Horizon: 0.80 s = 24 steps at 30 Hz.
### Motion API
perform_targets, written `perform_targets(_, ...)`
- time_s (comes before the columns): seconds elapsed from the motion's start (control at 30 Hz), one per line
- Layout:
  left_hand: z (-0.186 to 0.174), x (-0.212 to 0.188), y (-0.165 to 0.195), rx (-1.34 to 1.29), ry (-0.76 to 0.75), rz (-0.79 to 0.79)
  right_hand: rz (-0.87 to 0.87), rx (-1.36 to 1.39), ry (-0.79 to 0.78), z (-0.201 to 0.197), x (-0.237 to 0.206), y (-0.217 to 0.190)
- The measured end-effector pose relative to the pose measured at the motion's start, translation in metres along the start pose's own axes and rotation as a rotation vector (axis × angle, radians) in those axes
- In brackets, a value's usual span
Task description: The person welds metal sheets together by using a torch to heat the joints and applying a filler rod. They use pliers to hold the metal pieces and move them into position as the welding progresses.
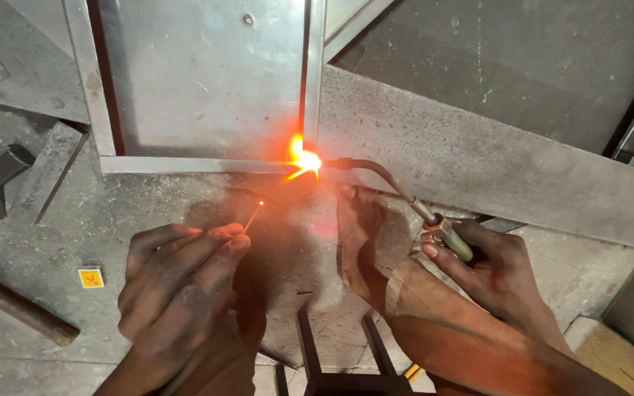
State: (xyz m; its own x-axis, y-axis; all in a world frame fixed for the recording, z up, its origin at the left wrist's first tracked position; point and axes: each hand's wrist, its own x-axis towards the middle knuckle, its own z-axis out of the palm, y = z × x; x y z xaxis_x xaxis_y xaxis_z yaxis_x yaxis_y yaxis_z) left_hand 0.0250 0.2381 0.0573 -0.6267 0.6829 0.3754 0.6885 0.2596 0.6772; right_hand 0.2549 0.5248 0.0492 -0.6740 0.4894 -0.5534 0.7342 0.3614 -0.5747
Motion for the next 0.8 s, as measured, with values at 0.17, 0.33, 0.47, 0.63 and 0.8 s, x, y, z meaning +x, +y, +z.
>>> perform_targets(0.17,0.003,-0.002,0.001,-0.022,0.03,-0.074,-0.067,0.002,0.04,-0.002,0.002,0.007)
perform_targets(0.33,-0.012,-0.008,0.006,-0.035,-0.051,-0.097,-0.067,-0.085,0.109,-0.011,-0.001,0.011)
perform_targets(0.47,-0.02,-0.021,0.014,0.028,-0.028,-0.064,-0.026,-0.134,0.056,0.006,-0.001,0.011)
perform_targets(0.63,-0.008,-0.037,0.003,0.126,0.057,0.005,-0.233,-0.043,0.04,0.019,-0.008,0.008)
perform_targets(0.8,0.004,-0.043,-0.009,0.206,0.178,0.113,-0.201,0.035,0.011,0.023,-0.011,0.004)
